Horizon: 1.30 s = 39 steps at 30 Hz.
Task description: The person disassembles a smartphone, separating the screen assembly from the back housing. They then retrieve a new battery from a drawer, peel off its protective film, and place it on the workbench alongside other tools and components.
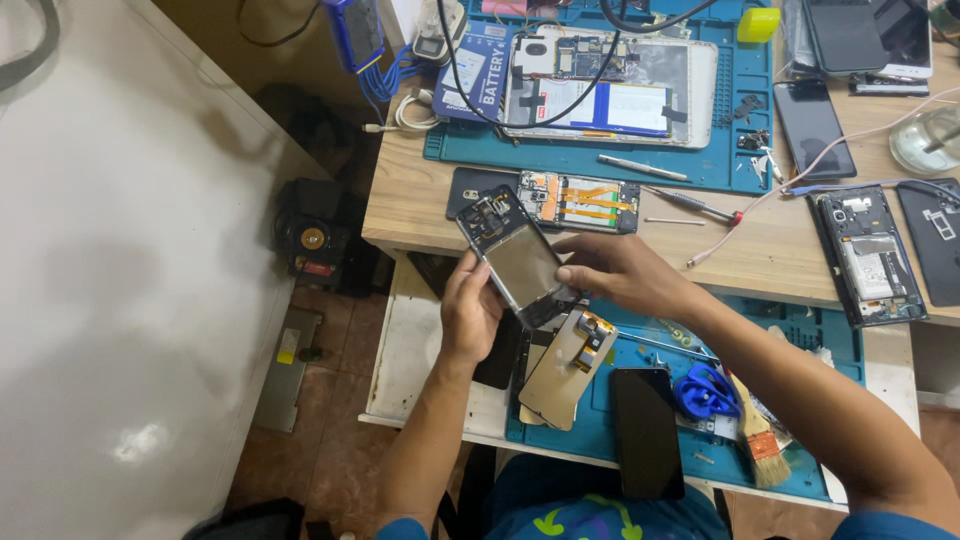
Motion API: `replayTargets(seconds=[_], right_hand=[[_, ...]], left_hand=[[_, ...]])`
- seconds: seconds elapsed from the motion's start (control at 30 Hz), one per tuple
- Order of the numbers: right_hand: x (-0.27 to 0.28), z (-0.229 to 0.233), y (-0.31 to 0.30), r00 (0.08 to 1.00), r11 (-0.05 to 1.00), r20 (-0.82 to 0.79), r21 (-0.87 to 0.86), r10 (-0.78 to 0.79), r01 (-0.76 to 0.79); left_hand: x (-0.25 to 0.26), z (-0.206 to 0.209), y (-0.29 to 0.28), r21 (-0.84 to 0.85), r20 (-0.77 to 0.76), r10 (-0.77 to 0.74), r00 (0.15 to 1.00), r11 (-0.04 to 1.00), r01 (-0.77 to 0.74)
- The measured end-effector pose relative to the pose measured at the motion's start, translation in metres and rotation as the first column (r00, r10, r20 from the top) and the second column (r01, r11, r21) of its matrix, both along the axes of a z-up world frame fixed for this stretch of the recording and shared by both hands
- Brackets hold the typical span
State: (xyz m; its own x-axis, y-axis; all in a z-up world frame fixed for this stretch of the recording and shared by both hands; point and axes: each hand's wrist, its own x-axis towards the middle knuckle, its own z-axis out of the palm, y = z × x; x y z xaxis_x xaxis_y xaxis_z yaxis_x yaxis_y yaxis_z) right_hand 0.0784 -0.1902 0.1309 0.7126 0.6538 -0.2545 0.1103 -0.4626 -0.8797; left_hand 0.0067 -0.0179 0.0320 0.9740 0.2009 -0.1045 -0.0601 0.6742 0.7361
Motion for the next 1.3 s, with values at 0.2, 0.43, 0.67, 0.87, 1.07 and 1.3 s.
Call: replayTargets(seconds=[0.2, 0.43, 0.67, 0.87, 1.07, 1.3], right_hand=[[0.025, -0.012, -0.021, 0.833, 0.973, 0.505, 0.148, -0.227, 0.175], [0.031, -0.025, -0.067, 0.105, 0.990, 0.994, -0.032, 0.017, 0.139], [0.030, -0.013, -0.074, 0.000, 0.999, 1.000, -0.001, 0.002, -0.035], [0.028, -0.014, -0.075, -0.016, 0.999, 1.000, 0.009, -0.009, -0.032], [0.024, -0.003, -0.072, 0.038, 1.000, 0.999, 0.000, 0.001, -0.030], [0.001, 0.000, -0.058, 0.826, 0.921, 0.452, 0.342, -0.336, 0.188]], left_hand=[[0.027, 0.030, -0.025, -0.072, 0.035, -0.095, 0.995, 0.993, 0.097], [0.035, 0.048, -0.037, -0.250, 0.104, -0.088, 0.991, 0.962, 0.112], [0.036, 0.052, -0.046, -0.124, 0.180, -0.093, 0.979, 0.985, 0.117], [0.033, 0.052, -0.052, -0.092, 0.230, -0.122, 0.966, 0.985, 0.146], [0.032, 0.044, -0.048, -0.027, 0.290, -0.136, 0.947, 0.988, 0.150], [0.023, 0.036, -0.044, 0.240, 0.159, -0.106, 0.982, 0.969, 0.066]])
